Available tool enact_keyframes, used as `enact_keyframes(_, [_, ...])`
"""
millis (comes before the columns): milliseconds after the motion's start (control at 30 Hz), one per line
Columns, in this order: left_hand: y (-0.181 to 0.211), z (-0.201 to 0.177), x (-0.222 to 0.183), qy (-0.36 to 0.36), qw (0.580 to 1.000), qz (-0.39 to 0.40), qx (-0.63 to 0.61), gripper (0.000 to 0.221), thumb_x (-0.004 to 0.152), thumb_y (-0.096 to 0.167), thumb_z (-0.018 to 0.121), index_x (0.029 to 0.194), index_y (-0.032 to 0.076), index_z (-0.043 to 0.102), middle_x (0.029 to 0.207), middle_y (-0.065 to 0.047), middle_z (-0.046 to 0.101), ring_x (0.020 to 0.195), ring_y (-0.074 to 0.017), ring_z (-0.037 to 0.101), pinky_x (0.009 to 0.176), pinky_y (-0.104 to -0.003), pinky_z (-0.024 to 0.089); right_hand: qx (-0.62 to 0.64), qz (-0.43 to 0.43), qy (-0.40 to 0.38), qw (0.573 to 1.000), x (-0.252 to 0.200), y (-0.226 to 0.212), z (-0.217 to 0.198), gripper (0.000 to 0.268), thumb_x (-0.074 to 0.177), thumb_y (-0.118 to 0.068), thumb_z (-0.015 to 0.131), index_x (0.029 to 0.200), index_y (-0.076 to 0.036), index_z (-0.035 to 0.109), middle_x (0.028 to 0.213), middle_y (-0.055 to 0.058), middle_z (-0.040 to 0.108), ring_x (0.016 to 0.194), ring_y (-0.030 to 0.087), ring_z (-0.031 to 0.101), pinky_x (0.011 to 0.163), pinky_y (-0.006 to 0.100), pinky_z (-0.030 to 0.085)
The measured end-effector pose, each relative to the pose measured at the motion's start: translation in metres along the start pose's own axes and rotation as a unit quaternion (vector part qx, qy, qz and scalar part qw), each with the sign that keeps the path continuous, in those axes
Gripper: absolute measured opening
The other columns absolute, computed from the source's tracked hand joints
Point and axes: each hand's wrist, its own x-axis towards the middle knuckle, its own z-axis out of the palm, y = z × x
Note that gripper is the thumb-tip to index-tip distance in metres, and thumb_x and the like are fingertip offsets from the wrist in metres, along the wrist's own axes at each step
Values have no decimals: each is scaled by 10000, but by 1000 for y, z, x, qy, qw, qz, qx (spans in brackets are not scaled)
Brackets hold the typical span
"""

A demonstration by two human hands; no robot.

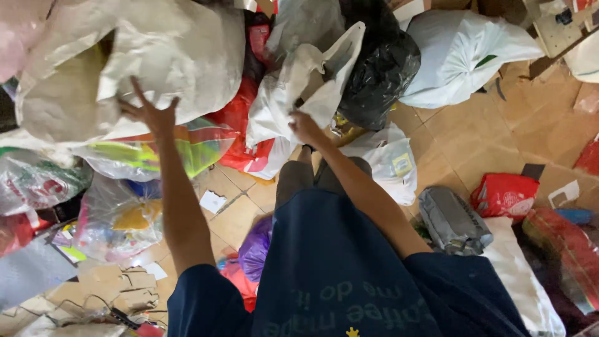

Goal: The person sorts through various plastic bags and sacks filled with recyclables in a cluttered room. They then place a white bicycle helmet on a digital scale, operate the keypad, and write down the recorded weight in a notebook.

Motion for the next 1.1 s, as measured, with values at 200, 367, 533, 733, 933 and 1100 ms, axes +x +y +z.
enact_keyframes(200, [-40, -20, 30, -22, 996, -90, 19, 1128, 975, 357, 938, 1757, 282, 129, 1684, -382, -195, 1505, -649, -169, 1209, -767, 123, -158, -279, 75, 944, -2, -2, 62, 114, 895, 7, 669, 1008, 9, 679, 1016, 219, 663, 1016, 416, 617, 912, 488, 515])
enact_keyframes(367, [27, -8, -39, 52, 994, 35, 92, 1056, 933, 358, 763, 1689, 108, 69, 1614, -363, -96, 1457, -616, -88, 1194, -711, 172, -156, -366, 70, 915, -25, -28, 56, 330, 810, 38, 593, 1134, -4, 644, 1084, 237, 639, 1036, 441, 598, 918, 492, 491])
enact_keyframes(533, [115, 4, -70, -25, 990, 105, 93, 804, 926, 260, 697, 1568, 86, 245, 1419, -310, 158, 1282, -543, 160, 1051, -647, 295, -240, -407, 32, 881, -39, -21, 98, 502, 793, -2, 570, 1295, 10, 580, 1203, 282, 588, 1116, 452, 569, 954, 486, 479])
enact_keyframes(733, [163, 78, -89, -119, 970, 196, 82, 537, 917, 142, 618, 1422, 61, 456, 1184, -244, 462, 1071, -455, 457, 880, -569, 443, -374, -333, -198, 843, -71, -24, 92, 453, 849, -55, 608, 1282, 69, 558, 1269, 215, 582, 1164, 373, 572, 1032, 439, 494])
enact_keyframes(933, [105, 209, -97, -196, 943, 255, 83, 400, 909, 43, 552, 1301, 41, 633, 989, -188, 716, 897, -380, 705, 738, -503, 567, -185, -390, -185, 883, -92, -38, 43, 477, 832, -55, 624, 1279, 100, 566, 1225, 233, 576, 1143, 363, 559, 928, 450, 503])
enact_keyframes(1100, [176, 150, -93, -240, 932, 247, 114, 511, 903, -5, 569, 1412, 40, 563, 951, -223, 709, 824, -388, 704, 665, -486, 567, -223, -539, 139, 801, -12, 69, -29, 441, 725, -81, 755, 1131, -35, 589, 1150, 218, 628, 1141, 428, 590, 997, 580, 475])
